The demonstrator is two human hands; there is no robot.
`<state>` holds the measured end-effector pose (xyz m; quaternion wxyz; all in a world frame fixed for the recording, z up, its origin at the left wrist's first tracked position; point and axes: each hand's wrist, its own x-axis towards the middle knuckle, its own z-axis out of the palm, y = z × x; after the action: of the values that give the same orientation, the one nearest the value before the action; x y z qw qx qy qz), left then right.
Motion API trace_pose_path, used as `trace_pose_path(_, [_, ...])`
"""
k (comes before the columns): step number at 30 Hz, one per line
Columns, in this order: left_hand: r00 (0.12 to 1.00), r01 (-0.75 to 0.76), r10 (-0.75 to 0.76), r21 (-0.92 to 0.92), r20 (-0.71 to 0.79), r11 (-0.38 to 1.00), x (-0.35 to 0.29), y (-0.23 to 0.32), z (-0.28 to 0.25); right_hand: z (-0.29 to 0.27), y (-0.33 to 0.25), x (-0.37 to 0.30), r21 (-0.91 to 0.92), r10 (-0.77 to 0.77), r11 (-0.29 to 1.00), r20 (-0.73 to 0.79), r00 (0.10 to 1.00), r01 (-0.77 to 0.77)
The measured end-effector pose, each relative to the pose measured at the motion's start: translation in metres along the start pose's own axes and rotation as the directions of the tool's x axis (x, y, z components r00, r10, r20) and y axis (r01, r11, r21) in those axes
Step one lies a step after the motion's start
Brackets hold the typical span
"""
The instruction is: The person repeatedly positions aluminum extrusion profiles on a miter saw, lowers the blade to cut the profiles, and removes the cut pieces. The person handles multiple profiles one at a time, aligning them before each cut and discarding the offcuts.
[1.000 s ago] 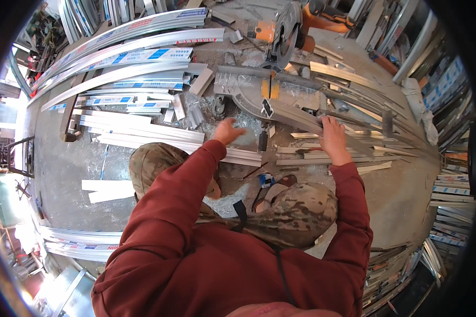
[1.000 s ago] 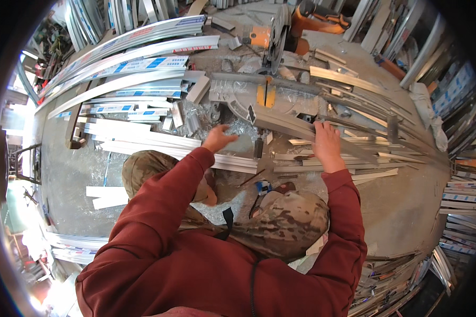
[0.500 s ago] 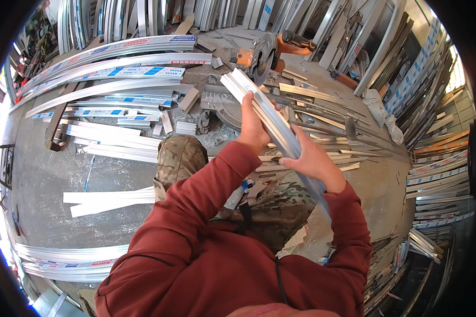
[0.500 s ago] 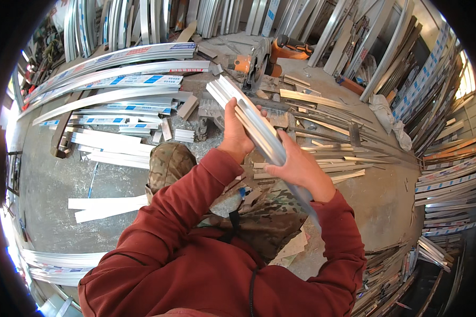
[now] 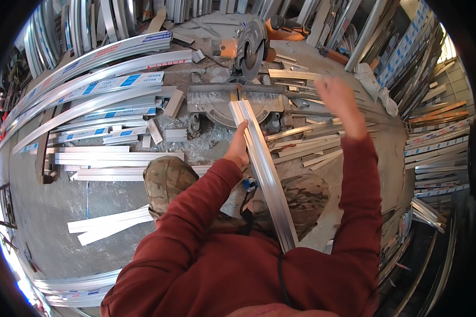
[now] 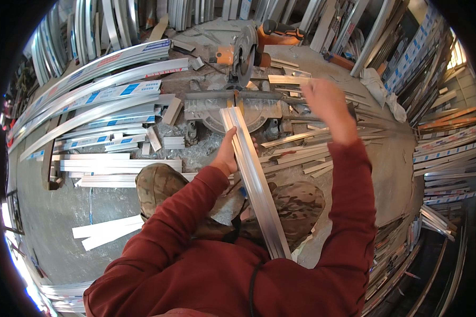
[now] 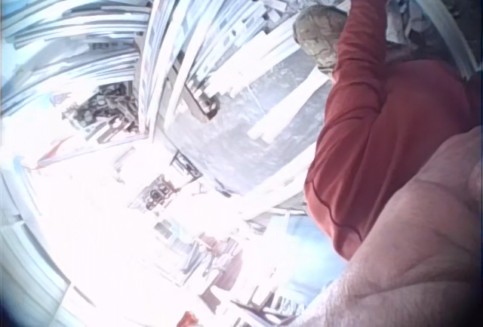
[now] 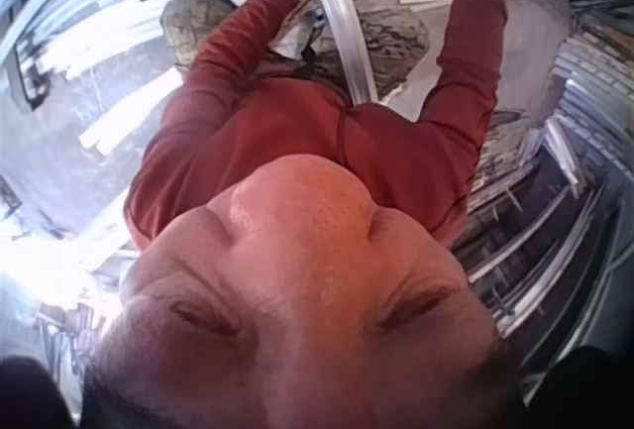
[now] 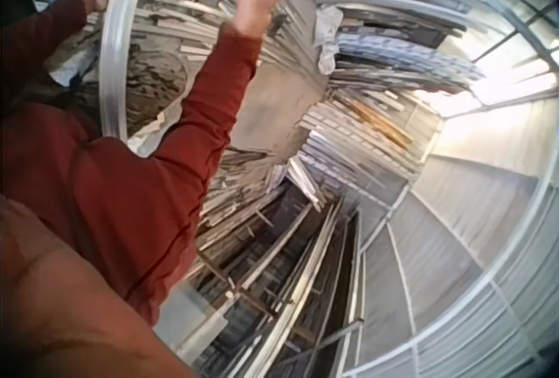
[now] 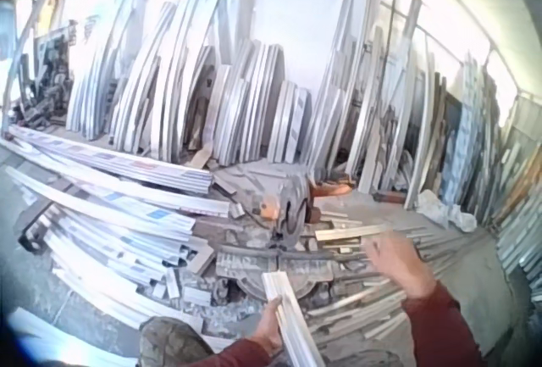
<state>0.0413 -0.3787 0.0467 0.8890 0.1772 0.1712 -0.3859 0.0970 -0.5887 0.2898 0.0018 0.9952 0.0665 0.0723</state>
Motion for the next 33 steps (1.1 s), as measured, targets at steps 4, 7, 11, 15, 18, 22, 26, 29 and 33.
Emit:
trace_pose_path(4, [1.000,-0.010,0.010,0.063,-0.010,0.998,0.024,-0.007,-0.008,0.025,0.032,0.124,-0.011,-0.141,0.989,-0.346,0.928,0.146])
trace_pose_path(7, [0.998,0.058,-0.059,0.031,0.018,0.998,0.030,-0.007,-0.008,0.072,0.051,0.209,-0.145,-0.298,0.949,-0.708,0.641,0.281])
trace_pose_path(11, [0.994,0.111,-0.111,-0.021,0.012,0.994,0.032,0.001,-0.018,0.065,-0.015,0.227,0.078,0.046,0.997,-0.248,0.968,-0.028])
trace_pose_path(15, [0.994,0.094,-0.094,0.005,-0.047,0.996,0.045,-0.004,-0.016,0.086,-0.002,0.236,-0.014,0.017,1.000,-0.254,0.967,-0.021])
trace_pose_path(18, [0.991,0.104,-0.103,0.008,-0.087,0.995,0.050,-0.005,-0.017,0.078,0.003,0.225,0.041,0.030,0.999,-0.138,0.990,-0.025])
trace_pose_path(22, [0.975,0.124,-0.122,-0.005,-0.186,0.992,0.051,-0.013,-0.016,0.105,0.037,0.209,0.021,-0.064,0.998,-0.058,0.996,0.065])
trace_pose_path(26, [0.977,0.137,-0.133,0.013,-0.167,0.990,0.055,-0.025,-0.016,0.115,0.045,0.198,0.121,-0.051,0.991,0.001,0.999,0.050])
trace_pose_path(29, [0.980,0.118,-0.115,0.006,-0.162,0.993,0.054,-0.028,-0.012,0.105,0.028,0.189,0.050,-0.002,0.999,0.154,0.988,-0.006])
trace_pose_path(33, [0.977,0.131,-0.121,0.049,-0.173,0.990,0.053,-0.031,-0.008,0.115,0.024,0.159,0.074,-0.003,0.997,-0.063,0.998,0.008])
